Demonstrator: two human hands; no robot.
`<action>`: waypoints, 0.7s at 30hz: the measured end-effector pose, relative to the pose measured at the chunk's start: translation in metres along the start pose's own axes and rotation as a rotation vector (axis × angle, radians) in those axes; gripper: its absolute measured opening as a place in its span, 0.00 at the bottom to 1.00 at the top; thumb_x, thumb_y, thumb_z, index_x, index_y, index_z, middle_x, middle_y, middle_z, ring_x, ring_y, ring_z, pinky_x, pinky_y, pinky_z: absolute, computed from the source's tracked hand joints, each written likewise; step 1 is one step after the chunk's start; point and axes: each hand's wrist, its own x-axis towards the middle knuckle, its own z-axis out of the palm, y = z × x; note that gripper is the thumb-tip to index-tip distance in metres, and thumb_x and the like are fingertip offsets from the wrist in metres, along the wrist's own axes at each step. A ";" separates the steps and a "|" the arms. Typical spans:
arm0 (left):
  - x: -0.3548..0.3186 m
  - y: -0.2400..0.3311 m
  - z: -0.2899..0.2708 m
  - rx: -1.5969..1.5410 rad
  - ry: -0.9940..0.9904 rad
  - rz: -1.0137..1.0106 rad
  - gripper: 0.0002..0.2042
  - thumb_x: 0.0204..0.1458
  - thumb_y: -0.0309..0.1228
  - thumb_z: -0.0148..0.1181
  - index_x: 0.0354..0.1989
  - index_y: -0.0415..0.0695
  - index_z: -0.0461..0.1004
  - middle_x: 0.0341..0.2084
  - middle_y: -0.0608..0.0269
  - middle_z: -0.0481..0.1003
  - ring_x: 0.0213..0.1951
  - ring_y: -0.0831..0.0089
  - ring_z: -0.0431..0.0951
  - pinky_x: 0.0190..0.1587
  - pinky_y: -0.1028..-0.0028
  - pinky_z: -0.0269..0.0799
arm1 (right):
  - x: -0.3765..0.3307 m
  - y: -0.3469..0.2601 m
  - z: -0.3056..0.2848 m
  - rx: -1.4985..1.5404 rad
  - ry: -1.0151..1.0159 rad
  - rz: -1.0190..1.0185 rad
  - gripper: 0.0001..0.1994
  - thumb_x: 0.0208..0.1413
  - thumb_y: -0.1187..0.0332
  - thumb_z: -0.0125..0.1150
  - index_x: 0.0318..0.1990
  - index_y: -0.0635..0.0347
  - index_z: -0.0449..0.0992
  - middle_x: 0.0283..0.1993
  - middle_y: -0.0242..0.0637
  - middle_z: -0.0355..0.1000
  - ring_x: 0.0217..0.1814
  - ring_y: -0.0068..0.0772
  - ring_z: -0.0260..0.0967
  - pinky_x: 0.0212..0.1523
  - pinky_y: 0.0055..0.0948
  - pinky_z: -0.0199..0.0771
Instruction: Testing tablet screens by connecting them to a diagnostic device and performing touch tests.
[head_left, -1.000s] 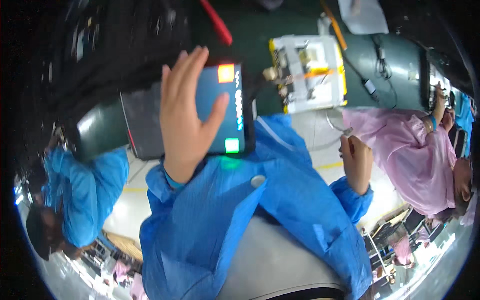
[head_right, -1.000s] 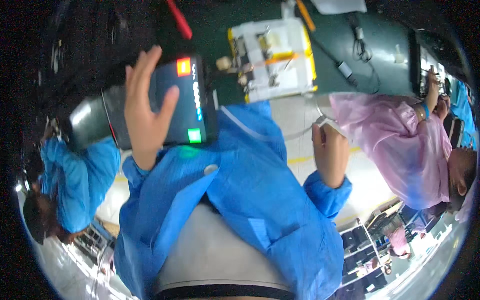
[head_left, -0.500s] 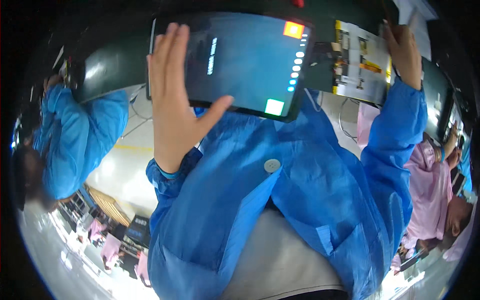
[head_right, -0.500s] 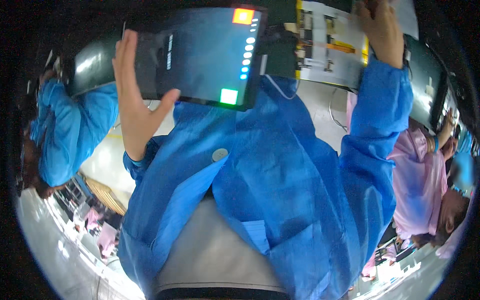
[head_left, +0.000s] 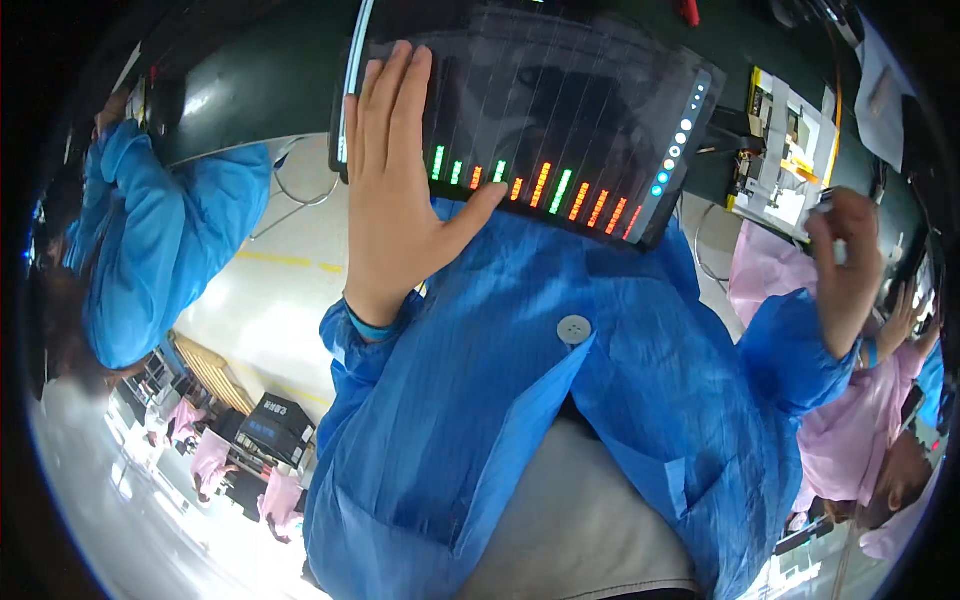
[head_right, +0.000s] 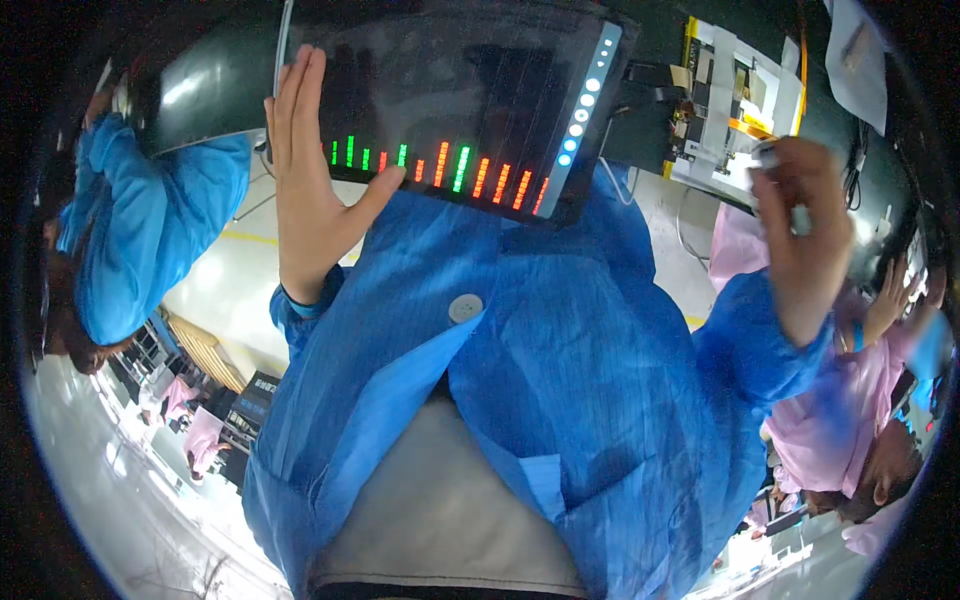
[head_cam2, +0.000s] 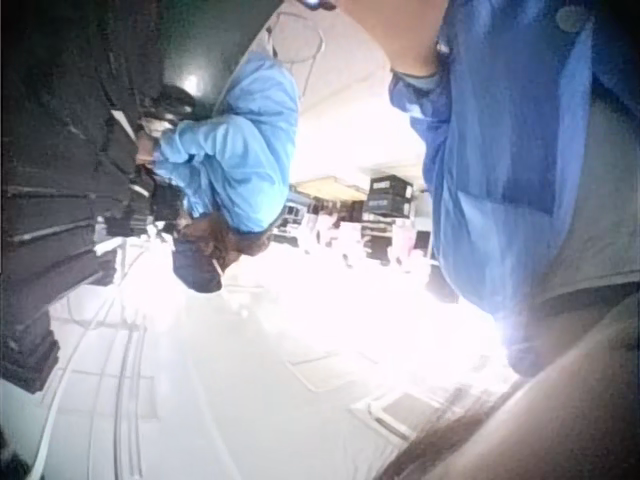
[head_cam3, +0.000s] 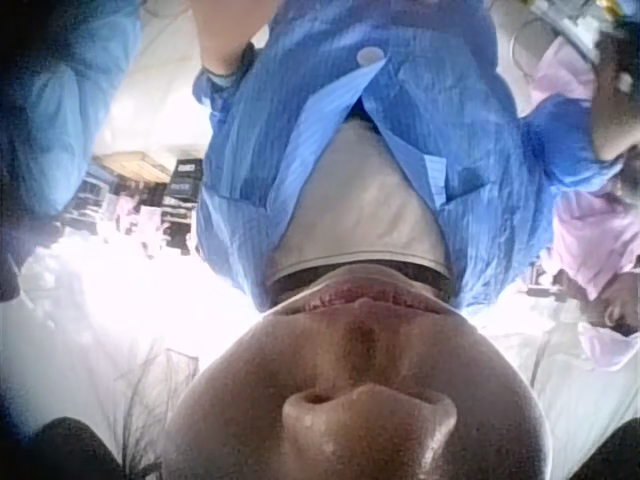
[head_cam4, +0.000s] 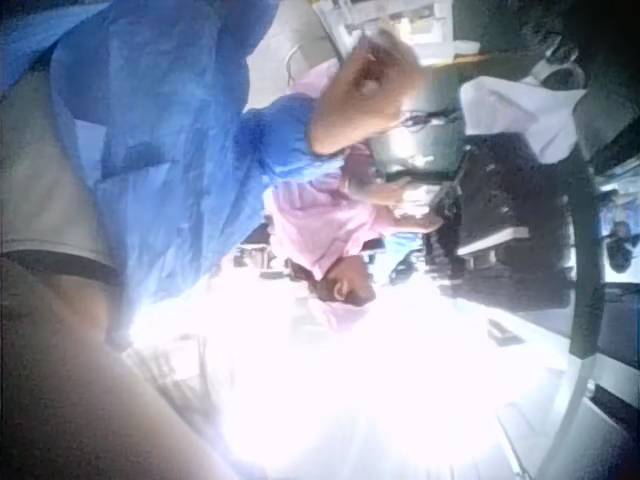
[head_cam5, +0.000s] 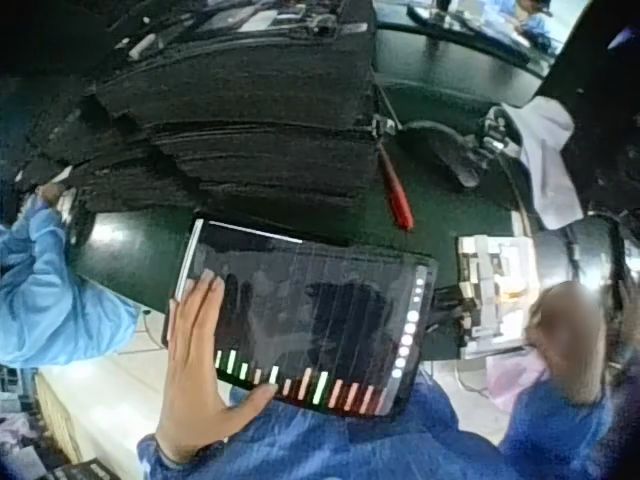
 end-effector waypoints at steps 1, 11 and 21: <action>0.003 0.001 0.001 -0.006 -0.030 0.003 0.44 0.36 0.37 0.65 0.64 0.40 0.51 0.63 0.48 0.52 0.66 0.50 0.48 0.65 0.50 0.37 | -0.002 -0.008 0.009 -0.006 -0.033 -0.005 0.10 0.46 0.81 0.62 0.38 0.65 0.72 0.30 0.34 0.71 0.30 0.21 0.70 0.31 0.22 0.69; 0.012 -0.035 -0.013 -0.016 0.095 -0.139 0.39 0.48 0.49 0.54 0.66 0.43 0.47 0.64 0.52 0.54 0.66 0.54 0.50 0.66 0.48 0.31 | 0.009 -0.026 0.064 -0.245 -0.024 -0.330 0.09 0.47 0.63 0.61 0.26 0.55 0.69 0.22 0.34 0.67 0.25 0.37 0.70 0.25 0.34 0.70; 0.025 -0.045 0.005 -0.415 0.073 -0.365 0.32 0.52 0.51 0.44 0.63 0.44 0.58 0.62 0.53 0.59 0.63 0.61 0.58 0.63 0.65 0.52 | 0.006 -0.013 0.062 -0.196 -0.112 -0.413 0.08 0.48 0.64 0.58 0.28 0.57 0.69 0.23 0.34 0.67 0.26 0.36 0.71 0.25 0.34 0.71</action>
